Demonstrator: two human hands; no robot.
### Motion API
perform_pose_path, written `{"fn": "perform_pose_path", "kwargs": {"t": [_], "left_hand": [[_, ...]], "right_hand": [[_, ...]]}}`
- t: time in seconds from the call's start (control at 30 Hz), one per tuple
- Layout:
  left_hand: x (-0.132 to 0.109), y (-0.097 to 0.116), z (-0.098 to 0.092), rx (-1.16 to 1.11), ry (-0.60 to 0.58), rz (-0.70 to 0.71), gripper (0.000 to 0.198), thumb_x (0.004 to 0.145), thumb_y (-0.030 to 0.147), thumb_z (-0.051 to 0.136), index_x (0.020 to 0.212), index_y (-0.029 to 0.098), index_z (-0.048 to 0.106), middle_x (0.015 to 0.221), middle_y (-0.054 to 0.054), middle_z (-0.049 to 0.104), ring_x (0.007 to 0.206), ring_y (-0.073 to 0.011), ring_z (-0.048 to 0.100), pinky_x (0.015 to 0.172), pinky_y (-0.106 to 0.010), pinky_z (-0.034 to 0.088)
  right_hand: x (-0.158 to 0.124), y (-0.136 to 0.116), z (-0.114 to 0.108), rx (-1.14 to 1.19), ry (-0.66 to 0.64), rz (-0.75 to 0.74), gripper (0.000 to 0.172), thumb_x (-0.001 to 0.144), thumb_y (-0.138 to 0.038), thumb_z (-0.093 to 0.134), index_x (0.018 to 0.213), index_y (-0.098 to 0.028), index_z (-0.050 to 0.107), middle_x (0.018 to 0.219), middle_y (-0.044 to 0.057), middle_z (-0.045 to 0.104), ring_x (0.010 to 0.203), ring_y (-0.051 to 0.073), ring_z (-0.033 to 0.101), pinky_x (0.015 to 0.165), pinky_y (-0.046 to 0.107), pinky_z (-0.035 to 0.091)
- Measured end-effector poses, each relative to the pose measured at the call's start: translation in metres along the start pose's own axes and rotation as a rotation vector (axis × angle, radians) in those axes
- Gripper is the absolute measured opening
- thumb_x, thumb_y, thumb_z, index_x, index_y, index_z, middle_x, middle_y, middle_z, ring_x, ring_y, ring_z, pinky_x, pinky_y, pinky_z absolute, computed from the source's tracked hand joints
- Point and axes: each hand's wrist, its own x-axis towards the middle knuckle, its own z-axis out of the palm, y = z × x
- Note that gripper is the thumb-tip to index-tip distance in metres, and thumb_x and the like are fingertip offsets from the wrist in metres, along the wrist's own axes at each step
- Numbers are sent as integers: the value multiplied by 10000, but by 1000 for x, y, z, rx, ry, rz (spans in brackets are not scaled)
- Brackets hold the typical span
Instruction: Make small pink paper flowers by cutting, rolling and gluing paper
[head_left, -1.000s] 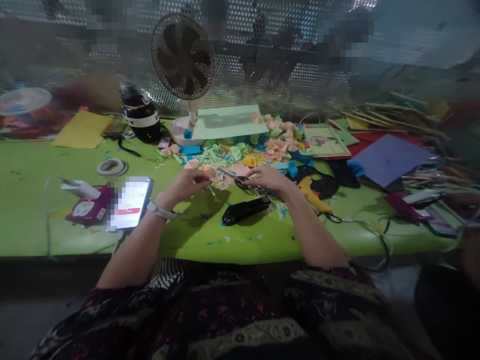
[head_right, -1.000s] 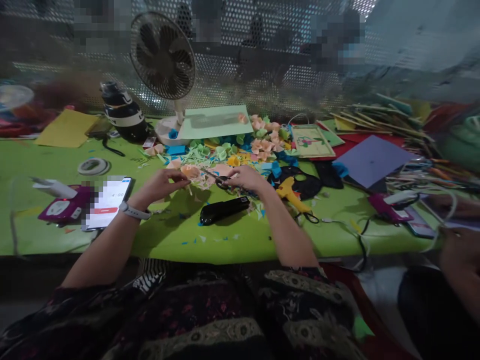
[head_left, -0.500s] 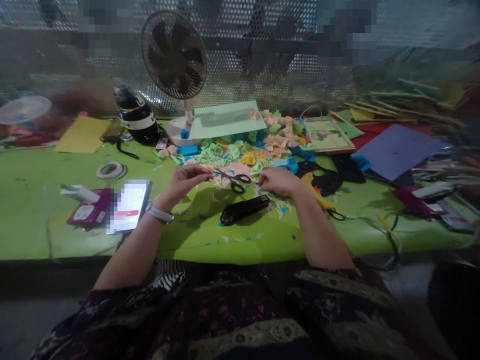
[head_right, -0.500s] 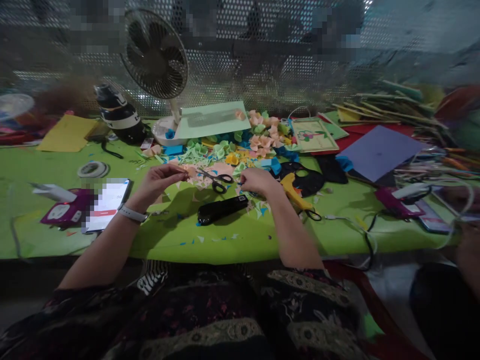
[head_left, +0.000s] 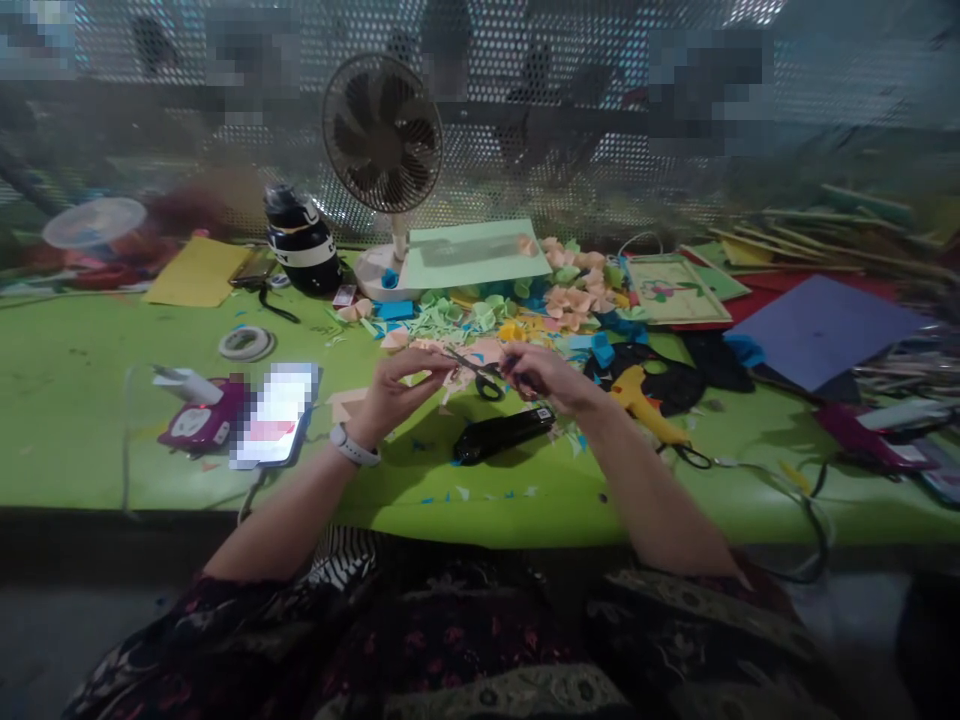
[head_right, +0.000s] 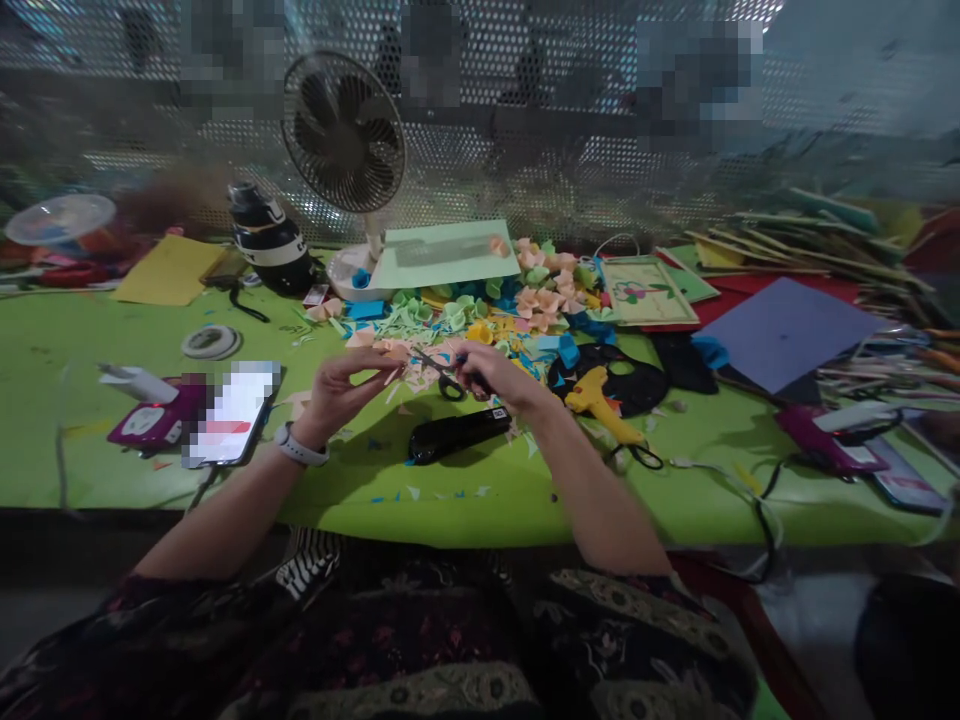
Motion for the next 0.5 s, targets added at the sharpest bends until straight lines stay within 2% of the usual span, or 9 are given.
{"fn": "perform_pose_path", "kwargs": {"t": [0.1, 0.23, 0.5], "left_hand": [[0, 7, 2, 92, 2, 61, 104, 861, 241, 709, 929, 257, 787, 880, -53, 759, 851, -177, 686, 789, -343, 566], [-3, 8, 5, 152, -19, 66, 100, 856, 264, 718, 922, 283, 791, 870, -48, 731, 849, -183, 655, 792, -347, 540], [-7, 4, 10, 104, -43, 68, 131, 866, 245, 709, 959, 281, 794, 878, -53, 718, 865, -175, 640, 775, -325, 523]], "right_hand": [[-2, 2, 18, 133, -48, -9, 195, 638, -236, 564, 827, -196, 594, 480, -97, 394, 379, 59, 225, 372, 203, 145], [-5, 6, 30, 183, -105, -36, 267, 668, -311, 670, 903, -186, 651, 454, -121, 364, 389, 56, 217, 379, 198, 141], [-6, 11, 31, 214, -77, -80, 314, 619, -353, 821, 816, -181, 648, 507, -115, 409, 407, 31, 232, 391, 190, 148]]}}
